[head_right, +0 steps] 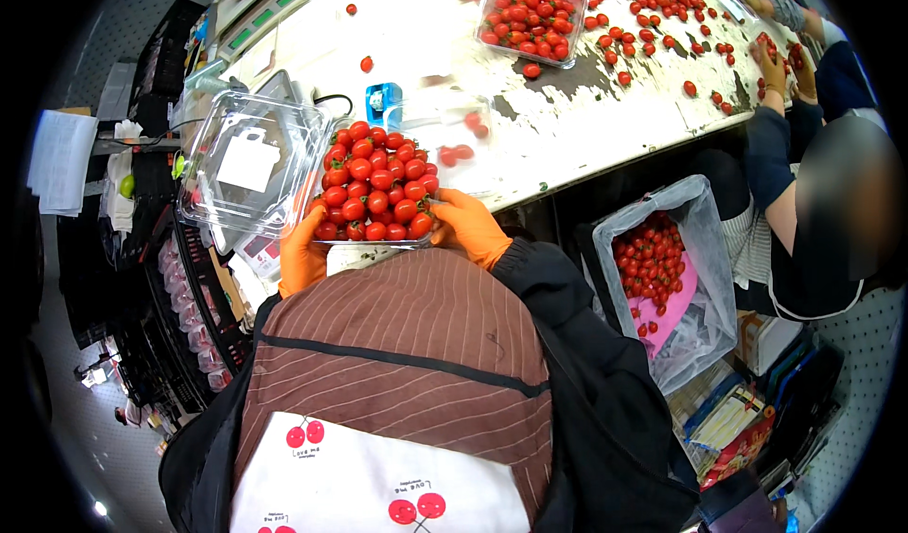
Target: The person packs cherry tomatoes into clear plastic containers on a work table, weighs each filled container on a digital scale, seals the containers with lids, and places them into a black crate. The person repeats this process multiple times while other workers sort tomatoes nearby.
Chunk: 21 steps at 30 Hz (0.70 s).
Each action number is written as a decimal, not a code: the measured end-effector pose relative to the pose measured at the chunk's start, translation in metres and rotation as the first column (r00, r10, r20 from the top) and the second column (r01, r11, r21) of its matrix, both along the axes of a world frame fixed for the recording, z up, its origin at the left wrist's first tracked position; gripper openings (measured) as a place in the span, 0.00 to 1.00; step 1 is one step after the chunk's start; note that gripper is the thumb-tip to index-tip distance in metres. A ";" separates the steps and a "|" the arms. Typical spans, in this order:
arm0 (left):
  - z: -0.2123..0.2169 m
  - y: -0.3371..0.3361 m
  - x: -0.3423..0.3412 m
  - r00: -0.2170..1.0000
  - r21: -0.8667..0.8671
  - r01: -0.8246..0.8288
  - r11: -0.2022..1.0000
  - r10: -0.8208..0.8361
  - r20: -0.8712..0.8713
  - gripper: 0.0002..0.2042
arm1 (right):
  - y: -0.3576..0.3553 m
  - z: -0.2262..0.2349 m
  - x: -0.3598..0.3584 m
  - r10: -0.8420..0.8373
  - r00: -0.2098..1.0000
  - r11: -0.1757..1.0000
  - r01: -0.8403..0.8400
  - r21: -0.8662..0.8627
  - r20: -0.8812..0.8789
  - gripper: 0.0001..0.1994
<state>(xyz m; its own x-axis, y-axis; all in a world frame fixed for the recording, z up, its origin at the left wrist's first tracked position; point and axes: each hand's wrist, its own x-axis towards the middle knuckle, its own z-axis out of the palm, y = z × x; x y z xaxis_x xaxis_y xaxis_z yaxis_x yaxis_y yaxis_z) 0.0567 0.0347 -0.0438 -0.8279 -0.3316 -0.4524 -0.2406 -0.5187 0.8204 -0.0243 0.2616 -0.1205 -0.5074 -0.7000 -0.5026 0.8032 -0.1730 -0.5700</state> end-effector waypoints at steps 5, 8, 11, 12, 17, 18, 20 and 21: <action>0.005 0.004 -0.002 1.000 0.053 -0.025 0.998 0.024 0.020 0.23 | 0.000 -0.001 -0.001 -0.001 0.999 1.000 0.002 -0.031 0.040 0.19; 0.012 0.008 -0.003 0.999 0.035 -0.030 0.999 0.029 0.018 0.23 | 0.000 -0.001 -0.001 0.007 0.999 1.000 -0.006 -0.028 0.042 0.19; 0.022 0.014 -0.004 1.000 0.031 -0.016 0.999 0.016 -0.004 0.24 | -0.001 -0.002 -0.002 0.007 0.999 1.000 -0.006 -0.030 0.043 0.19; 0.024 0.015 -0.005 1.000 0.034 -0.010 0.999 0.010 -0.016 0.25 | -0.001 -0.002 -0.002 0.001 0.999 0.999 0.001 -0.034 0.046 0.19; 0.025 0.012 -0.006 1.000 0.019 0.005 1.000 -0.004 -0.017 0.25 | -0.002 0.004 -0.004 0.000 0.999 1.000 0.001 -0.025 0.033 0.18; 0.024 0.010 -0.007 1.000 0.028 0.012 1.000 -0.011 -0.012 0.25 | -0.002 0.005 -0.004 -0.005 0.999 1.000 0.006 -0.021 0.032 0.18; 0.022 0.009 -0.004 1.000 0.020 -0.003 1.000 0.003 0.000 0.24 | -0.003 0.004 -0.004 0.001 0.999 1.000 -0.001 -0.014 0.033 0.18; 0.022 0.008 -0.003 1.000 0.015 -0.009 1.000 0.009 0.006 0.24 | -0.003 0.004 -0.004 0.005 0.999 1.000 -0.005 -0.013 0.033 0.18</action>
<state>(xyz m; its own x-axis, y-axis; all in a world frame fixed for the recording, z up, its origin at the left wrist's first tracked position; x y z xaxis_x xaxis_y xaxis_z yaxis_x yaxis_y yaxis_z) 0.0533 0.0431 -0.0216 -0.8220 -0.3320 -0.4627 -0.2410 -0.5335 0.8108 -0.0283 0.2581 -0.1168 -0.4870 -0.7089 -0.5102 0.8226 -0.1761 -0.5406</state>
